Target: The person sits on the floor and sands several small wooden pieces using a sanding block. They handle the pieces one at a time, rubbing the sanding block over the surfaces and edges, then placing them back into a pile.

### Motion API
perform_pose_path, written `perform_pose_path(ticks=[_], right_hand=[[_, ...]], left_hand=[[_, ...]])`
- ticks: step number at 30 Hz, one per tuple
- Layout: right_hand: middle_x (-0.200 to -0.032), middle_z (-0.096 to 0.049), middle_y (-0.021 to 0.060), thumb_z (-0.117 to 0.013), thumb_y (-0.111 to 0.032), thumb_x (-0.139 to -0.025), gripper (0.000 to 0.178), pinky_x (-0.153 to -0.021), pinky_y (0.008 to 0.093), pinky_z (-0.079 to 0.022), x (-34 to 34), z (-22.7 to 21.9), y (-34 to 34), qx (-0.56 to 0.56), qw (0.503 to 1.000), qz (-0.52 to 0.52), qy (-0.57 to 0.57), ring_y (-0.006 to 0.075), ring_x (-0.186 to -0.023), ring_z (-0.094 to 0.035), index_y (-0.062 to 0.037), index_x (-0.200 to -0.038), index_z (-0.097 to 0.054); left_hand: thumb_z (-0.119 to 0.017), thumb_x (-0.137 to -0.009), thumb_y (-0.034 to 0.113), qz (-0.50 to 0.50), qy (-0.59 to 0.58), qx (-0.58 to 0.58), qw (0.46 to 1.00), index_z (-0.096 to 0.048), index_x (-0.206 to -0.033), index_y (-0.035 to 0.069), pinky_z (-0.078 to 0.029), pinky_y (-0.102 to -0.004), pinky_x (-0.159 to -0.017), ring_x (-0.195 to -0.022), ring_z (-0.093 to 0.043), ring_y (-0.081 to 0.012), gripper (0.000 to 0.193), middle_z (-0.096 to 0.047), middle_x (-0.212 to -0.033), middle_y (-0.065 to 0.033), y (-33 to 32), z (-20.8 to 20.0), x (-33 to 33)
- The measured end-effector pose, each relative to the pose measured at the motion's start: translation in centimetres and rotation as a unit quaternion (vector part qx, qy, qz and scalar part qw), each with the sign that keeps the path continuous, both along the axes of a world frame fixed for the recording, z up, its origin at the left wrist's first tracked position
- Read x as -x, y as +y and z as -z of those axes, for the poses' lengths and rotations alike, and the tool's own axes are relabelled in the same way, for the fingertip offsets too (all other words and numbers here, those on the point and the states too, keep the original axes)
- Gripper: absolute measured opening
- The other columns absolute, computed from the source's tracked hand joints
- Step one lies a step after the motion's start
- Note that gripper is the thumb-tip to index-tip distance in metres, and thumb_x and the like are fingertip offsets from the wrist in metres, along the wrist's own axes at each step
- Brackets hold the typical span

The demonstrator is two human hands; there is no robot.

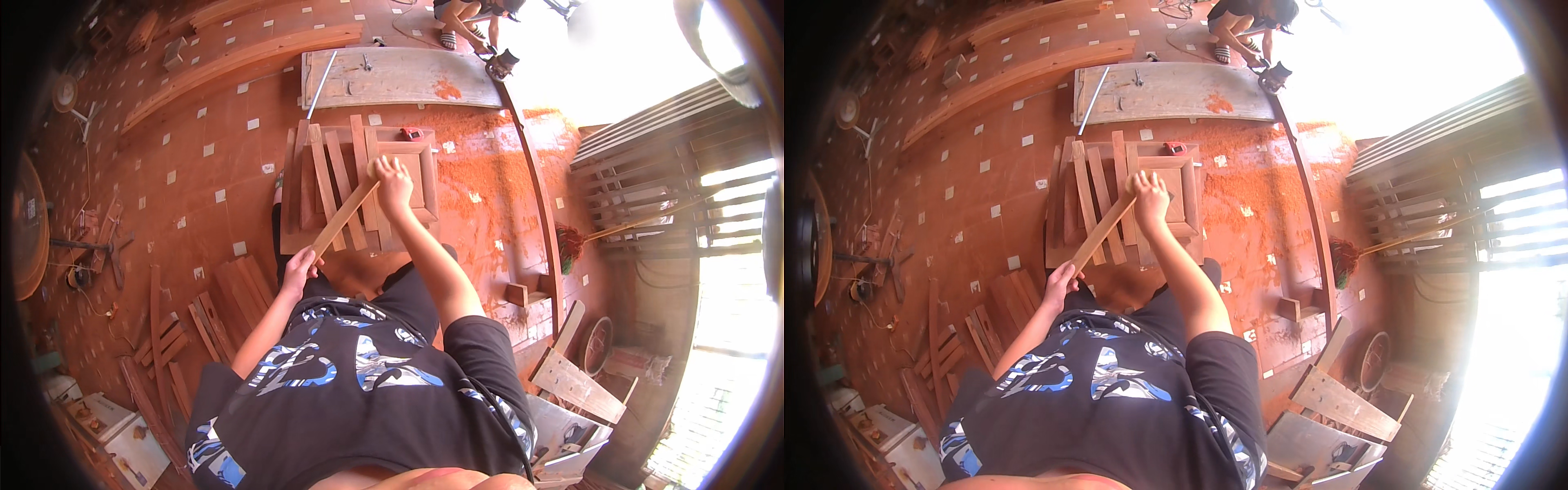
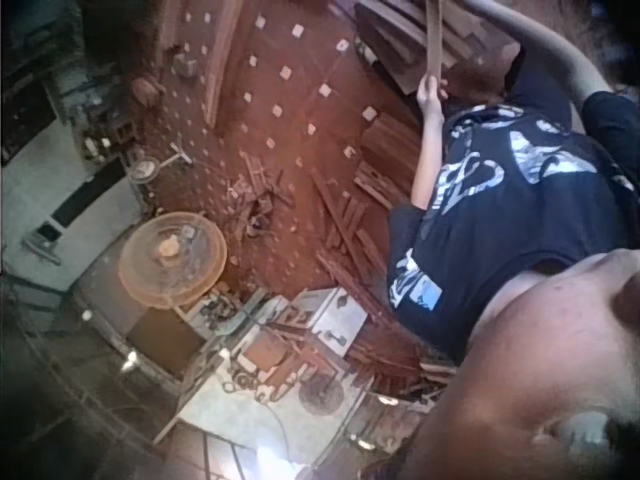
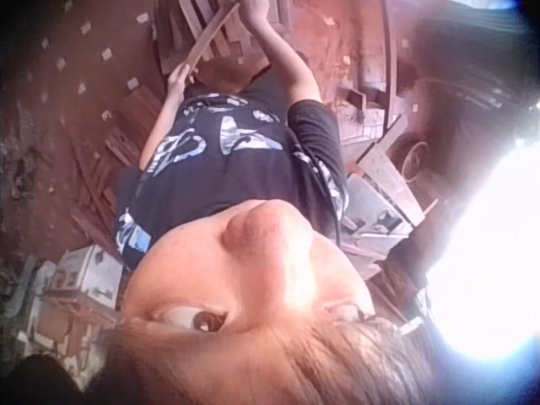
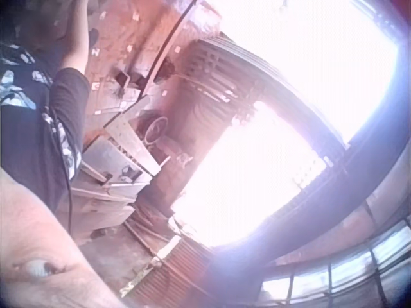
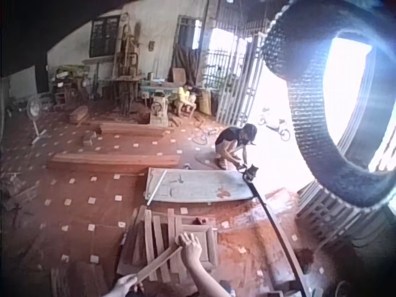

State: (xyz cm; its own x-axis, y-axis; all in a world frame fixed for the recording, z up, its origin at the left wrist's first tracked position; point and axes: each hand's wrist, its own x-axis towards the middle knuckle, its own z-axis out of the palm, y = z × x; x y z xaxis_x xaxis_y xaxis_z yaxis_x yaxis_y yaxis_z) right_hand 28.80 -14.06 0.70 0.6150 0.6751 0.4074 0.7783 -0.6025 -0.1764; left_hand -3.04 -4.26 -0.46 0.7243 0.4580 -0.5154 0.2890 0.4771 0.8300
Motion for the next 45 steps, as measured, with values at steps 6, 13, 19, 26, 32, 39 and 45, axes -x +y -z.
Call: perform_pose_path(ticks=[6, 13, 19, 26, 32, 39, 45], right_hand=[[-0.140, -0.063, 0.0073, -0.065, -0.014, -0.084, 0.054, -0.109, 0.0459, -0.048, 15.5, 1.1, -2.0, -0.019, 0.987, -0.151, 0.052, 0.0332, -0.129, -0.059, -0.0144, -0.138, -0.061], [-0.144, -0.062, 0.0050, -0.063, -0.015, -0.083, 0.052, -0.121, 0.0451, -0.035, 15.3, 0.4, -3.0, 0.001, 0.967, -0.224, 0.125, 0.0269, -0.141, -0.051, -0.0106, -0.135, -0.064], [-0.138, -0.066, 0.0044, -0.063, -0.017, -0.086, 0.036, -0.112, 0.0440, -0.044, 1.2, -0.5, 0.9, -0.029, 0.996, -0.046, 0.073, 0.0292, -0.131, -0.060, -0.0104, -0.121, -0.068], [-0.142, -0.063, 0.0096, -0.060, -0.015, -0.090, 0.044, -0.113, 0.0437, -0.042, 3.3, 0.7, 2.1, 0.020, 0.999, 0.023, 0.033, 0.0333, -0.134, -0.056, -0.0050, -0.133, -0.064], [-0.148, -0.057, 0.0070, -0.064, -0.024, -0.086, 0.055, -0.117, 0.0454, -0.040, 17.0, 1.2, -2.6, 0.070, 0.981, -0.177, 0.048, 0.0316, -0.139, -0.051, -0.0107, -0.140, -0.060], [-0.129, -0.068, 0.0138, -0.062, -0.008, -0.083, 0.047, -0.099, 0.0457, -0.053, 4.5, 0.0, -2.1, -0.035, 0.998, -0.042, 0.025, 0.0314, -0.117, -0.066, -0.0156, -0.129, -0.067], [-0.107, -0.075, 0.0078, -0.059, -0.005, -0.086, 0.032, -0.076, 0.0420, -0.058, -5.3, -0.9, -4.1, 0.071, 0.984, 0.073, 0.147, 0.0293, -0.097, -0.072, -0.0168, -0.112, -0.073]], left_hand=[[-0.060, -0.106, 0.034, -0.019, -0.012, 0.010, 1.000, -0.062, -0.136, 0.004, -0.042, -0.0209, -0.058, -0.059, -0.045, -0.0043, 0.043, -0.063, -0.085, 0.0003, 0.4, 0.2, 0.6], [-0.059, -0.106, 0.032, -0.026, -0.001, 0.013, 1.000, -0.065, -0.132, 0.004, -0.043, -0.0212, -0.057, -0.059, -0.046, -0.0037, 0.038, -0.065, -0.087, -0.0012, 0.3, 0.5, 0.3], [-0.060, -0.106, 0.031, -0.033, -0.009, 0.010, 0.999, -0.063, -0.133, 0.004, -0.044, -0.0208, -0.058, -0.060, -0.047, -0.0039, 0.038, -0.065, -0.088, -0.0022, 0.5, 0.2, 0.3], [-0.060, -0.106, 0.032, -0.030, -0.006, 0.011, 0.999, -0.062, -0.135, 0.004, -0.044, -0.0210, -0.059, -0.062, -0.047, -0.0037, 0.040, -0.065, -0.089, -0.0018, 0.4, 0.2, 0.1], [-0.060, -0.106, 0.033, -0.041, 0.003, 0.022, 0.999, -0.063, -0.134, 0.005, -0.043, -0.0204, -0.058, -0.062, -0.045, -0.0034, 0.040, -0.062, -0.088, 0.0000, 0.4, 1.1, 0.5], [-0.059, -0.106, 0.034, -0.033, -0.008, 0.000, 0.999, -0.064, -0.132, 0.005, -0.042, -0.0203, -0.059, -0.062, -0.045, -0.0029, 0.039, -0.063, -0.087, -0.0007, 0.3, 0.1, 0.3], [-0.060, -0.106, 0.033, -0.022, -0.023, -0.005, 0.999, -0.061, -0.139, 0.004, -0.042, -0.0200, -0.060, -0.063, -0.045, -0.0025, 0.044, -0.064, -0.084, -0.0005, 0.3, 0.3, 0.1]])
